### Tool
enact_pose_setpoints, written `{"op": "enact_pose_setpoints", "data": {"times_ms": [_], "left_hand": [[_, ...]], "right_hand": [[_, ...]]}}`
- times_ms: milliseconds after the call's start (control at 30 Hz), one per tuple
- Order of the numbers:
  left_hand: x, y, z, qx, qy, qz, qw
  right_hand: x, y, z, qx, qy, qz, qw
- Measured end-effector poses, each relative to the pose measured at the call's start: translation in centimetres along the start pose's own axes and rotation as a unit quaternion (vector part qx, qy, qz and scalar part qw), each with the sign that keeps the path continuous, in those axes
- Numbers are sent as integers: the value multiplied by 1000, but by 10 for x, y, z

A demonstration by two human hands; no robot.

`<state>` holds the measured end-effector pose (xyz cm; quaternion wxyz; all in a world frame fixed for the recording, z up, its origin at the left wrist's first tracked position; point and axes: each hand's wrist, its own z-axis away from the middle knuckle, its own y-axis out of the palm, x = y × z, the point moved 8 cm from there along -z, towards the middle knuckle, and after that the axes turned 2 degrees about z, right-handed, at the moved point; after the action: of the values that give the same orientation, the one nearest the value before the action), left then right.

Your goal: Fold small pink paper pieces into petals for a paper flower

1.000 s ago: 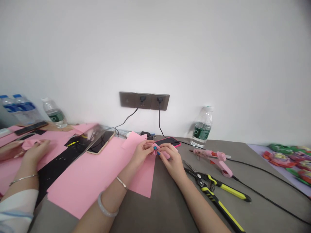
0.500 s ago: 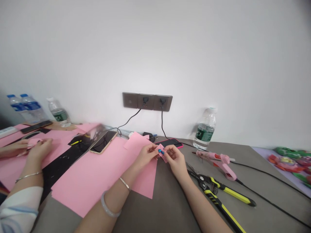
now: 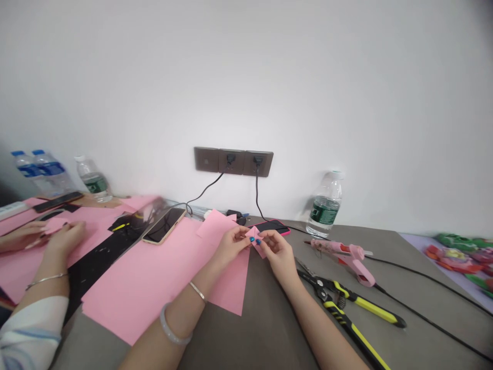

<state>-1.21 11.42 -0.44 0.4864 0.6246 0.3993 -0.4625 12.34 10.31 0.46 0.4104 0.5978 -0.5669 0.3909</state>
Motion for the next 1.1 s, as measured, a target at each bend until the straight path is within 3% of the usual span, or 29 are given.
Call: {"op": "enact_pose_setpoints", "data": {"times_ms": [267,500,767,933,1100], "left_hand": [[-3,-4,-1,-16,12,-11,1000],[-13,-1,1,1,32,-62,998],[-16,3,2,25,57,-53,997],[-14,2,2,12,52,-45,998],[-11,-2,2,-9,49,-19,999]], "right_hand": [[1,1,0,0,-19,-1,1000],[3,-1,0,-18,-17,7,1000],[10,-2,0,-16,-38,29,999],[22,-6,1,-43,-96,132,986],[28,-9,2,-64,-125,136,981]]}}
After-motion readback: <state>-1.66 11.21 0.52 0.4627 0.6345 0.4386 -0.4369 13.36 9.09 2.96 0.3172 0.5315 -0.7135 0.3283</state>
